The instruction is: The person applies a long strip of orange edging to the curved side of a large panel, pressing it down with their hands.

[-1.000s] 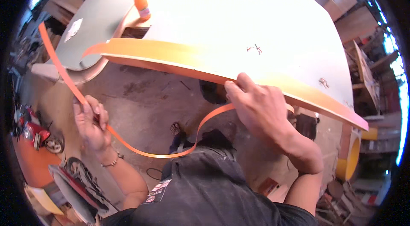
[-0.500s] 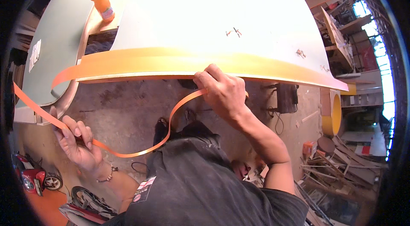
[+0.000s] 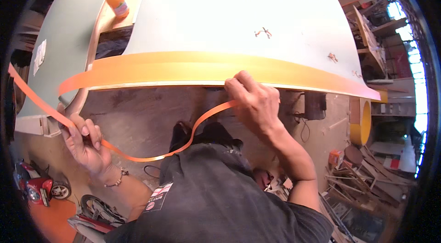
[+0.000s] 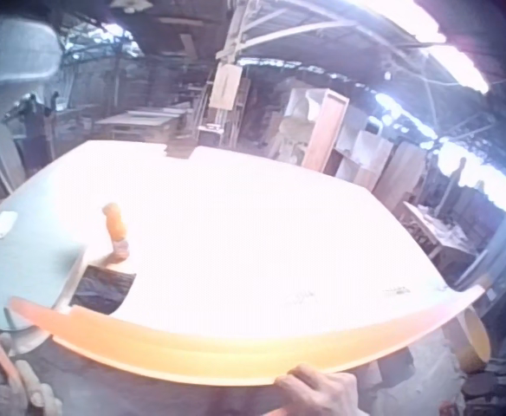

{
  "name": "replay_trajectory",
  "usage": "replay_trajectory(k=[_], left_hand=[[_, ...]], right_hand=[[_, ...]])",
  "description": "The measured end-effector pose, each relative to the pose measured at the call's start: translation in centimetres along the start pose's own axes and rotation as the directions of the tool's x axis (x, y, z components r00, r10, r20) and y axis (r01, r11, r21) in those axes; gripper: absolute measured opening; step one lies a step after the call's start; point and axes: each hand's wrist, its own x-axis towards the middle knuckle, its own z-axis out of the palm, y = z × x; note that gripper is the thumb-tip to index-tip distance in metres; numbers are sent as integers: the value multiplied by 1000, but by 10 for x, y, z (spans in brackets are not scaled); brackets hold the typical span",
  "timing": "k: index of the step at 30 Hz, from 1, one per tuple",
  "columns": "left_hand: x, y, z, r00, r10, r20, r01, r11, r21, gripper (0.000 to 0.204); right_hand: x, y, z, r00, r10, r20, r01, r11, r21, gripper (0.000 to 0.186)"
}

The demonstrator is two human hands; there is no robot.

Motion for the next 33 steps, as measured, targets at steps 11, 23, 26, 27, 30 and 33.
replay_trajectory(k=[11,23,26,27,30,33], left_hand=[[6,-2,-1,1000,23,-10,-23,1000,14,57],[12,13,-11,992,79,-97,-72,995,68,53],[19,17,-11,985,117,-129,-104,989,102,51],[20,21,-14,980,140,-139,-122,984,127,51],[19,32,-25,959,177,-219,-153,981,121,49],[20,41,-30,945,187,-268,-180,982,52,47]], right_hand=[[2,-14,-19,996,30,87,-37,997,70,17],[-2,-47,-64,944,-164,287,-18,841,541,28],[6,-40,-87,926,-128,355,-54,886,461,24],[10,-37,-93,944,-90,316,-60,898,437,27],[22,-31,-125,940,60,337,-150,958,246,37],[7,29,-167,861,72,504,-174,972,158,31]])
